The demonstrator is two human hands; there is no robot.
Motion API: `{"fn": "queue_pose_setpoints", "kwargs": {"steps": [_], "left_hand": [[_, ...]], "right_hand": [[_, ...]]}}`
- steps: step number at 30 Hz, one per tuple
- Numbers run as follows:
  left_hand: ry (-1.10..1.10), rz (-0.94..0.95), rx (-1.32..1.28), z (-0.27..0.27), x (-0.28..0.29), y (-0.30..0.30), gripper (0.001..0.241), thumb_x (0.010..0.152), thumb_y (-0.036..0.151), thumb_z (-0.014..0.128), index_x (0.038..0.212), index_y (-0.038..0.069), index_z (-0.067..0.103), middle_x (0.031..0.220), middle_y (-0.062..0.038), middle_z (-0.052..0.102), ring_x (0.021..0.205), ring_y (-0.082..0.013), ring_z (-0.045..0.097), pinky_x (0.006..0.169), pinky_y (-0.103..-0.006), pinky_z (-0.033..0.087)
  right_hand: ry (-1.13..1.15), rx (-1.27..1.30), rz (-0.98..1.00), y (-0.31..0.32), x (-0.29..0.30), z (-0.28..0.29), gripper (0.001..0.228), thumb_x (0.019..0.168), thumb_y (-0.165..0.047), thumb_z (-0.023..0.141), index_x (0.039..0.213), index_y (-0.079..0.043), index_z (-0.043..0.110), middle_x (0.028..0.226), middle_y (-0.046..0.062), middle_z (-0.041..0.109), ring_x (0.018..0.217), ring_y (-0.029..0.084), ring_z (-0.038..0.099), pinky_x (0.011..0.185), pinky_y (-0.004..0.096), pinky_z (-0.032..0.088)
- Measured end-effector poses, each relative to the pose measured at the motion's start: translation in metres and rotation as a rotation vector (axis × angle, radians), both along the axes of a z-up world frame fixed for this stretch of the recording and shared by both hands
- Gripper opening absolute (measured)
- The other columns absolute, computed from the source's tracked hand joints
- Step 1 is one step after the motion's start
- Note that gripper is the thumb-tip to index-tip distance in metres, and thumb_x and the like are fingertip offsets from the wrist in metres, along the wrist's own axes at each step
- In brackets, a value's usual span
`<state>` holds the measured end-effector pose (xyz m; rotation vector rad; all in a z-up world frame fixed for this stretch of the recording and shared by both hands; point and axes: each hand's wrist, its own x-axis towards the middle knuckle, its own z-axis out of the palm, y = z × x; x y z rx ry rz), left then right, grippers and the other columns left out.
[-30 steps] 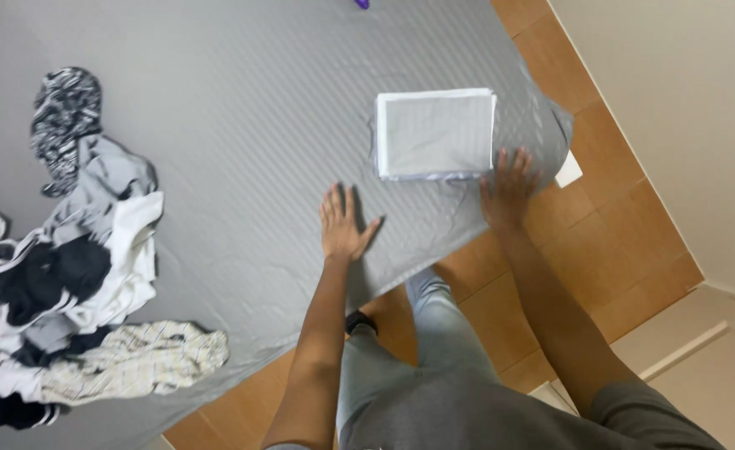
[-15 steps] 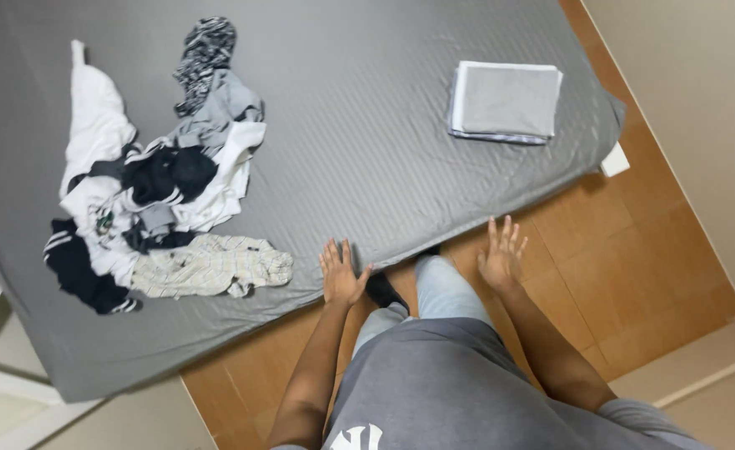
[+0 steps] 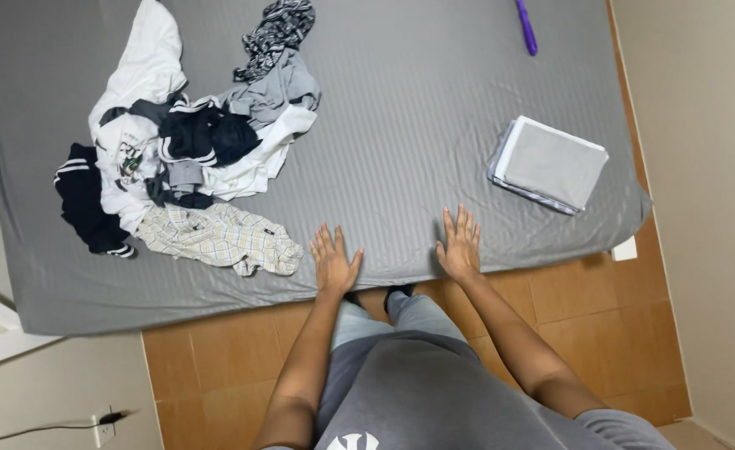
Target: The person folds several pieces of laundry on a bed, including a white towel, a gray towel, and a white striped shirt. Each item is smoothed, folded into a compact rectangle, and stacked on the bed.
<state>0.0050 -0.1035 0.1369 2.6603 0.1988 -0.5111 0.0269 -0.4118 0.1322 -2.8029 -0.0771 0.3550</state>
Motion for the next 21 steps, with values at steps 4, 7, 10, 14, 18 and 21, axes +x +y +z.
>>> {"fn": "queue_pose_setpoints", "kwargs": {"steps": [4,7,10,14,18,21], "left_hand": [[-0.044,0.045,-0.034,-0.011,0.015,0.027,0.085,0.096,0.055,0.056,0.157,0.003,0.028,0.166,-0.027,0.011,0.155,-0.0421,0.005,0.125,-0.0555,0.001],[-0.096,0.062,-0.071,-0.021,0.029,0.058,0.082,0.097,0.051,0.059,0.155,0.000,0.033,0.166,-0.029,0.014,0.155,-0.0453,0.008,0.124,-0.0581,0.003],[-0.127,0.036,-0.084,-0.032,0.046,0.101,0.079,0.097,0.048,0.061,0.153,-0.001,0.036,0.165,-0.031,0.017,0.154,-0.0484,0.011,0.124,-0.0602,0.005],[-0.176,-0.026,-0.094,-0.041,0.072,0.169,0.075,0.098,0.046,0.062,0.151,-0.002,0.040,0.163,-0.032,0.020,0.152,-0.0515,0.015,0.122,-0.0634,0.009],[-0.216,-0.046,-0.109,-0.037,0.094,0.230,0.073,0.096,0.042,0.064,0.149,-0.003,0.042,0.162,-0.033,0.024,0.150,-0.0522,0.020,0.121,-0.0644,0.013],[-0.242,-0.042,-0.107,-0.033,0.100,0.274,0.071,0.095,0.038,0.066,0.148,-0.002,0.043,0.160,-0.033,0.027,0.149,-0.0509,0.025,0.120,-0.0631,0.017]], "right_hand": [[0.041,-0.018,0.024,0.028,0.015,0.001,0.094,0.088,-0.023,0.069,0.164,-0.016,0.015,0.169,0.024,0.006,0.155,0.046,0.010,0.122,0.063,0.014],[0.058,-0.034,0.021,0.056,0.017,-0.006,0.095,0.088,-0.024,0.070,0.164,-0.016,0.015,0.169,0.024,0.006,0.155,0.047,0.012,0.123,0.063,0.015],[0.144,-0.083,-0.019,0.096,0.015,-0.013,0.095,0.088,-0.026,0.071,0.164,-0.017,0.015,0.168,0.024,0.005,0.154,0.047,0.012,0.122,0.063,0.015],[0.196,-0.078,-0.082,0.171,0.014,-0.022,0.094,0.088,-0.024,0.070,0.164,-0.017,0.015,0.170,0.024,0.006,0.154,0.047,0.014,0.122,0.061,0.017],[0.295,-0.035,0.023,0.264,0.023,-0.032,0.091,0.088,-0.027,0.070,0.161,-0.018,0.018,0.167,0.025,0.008,0.153,0.048,0.015,0.123,0.061,0.018],[0.226,0.060,0.103,0.330,0.045,-0.041,0.092,0.088,-0.027,0.071,0.163,-0.015,0.019,0.169,0.028,0.010,0.152,0.049,0.016,0.120,0.062,0.019]]}}
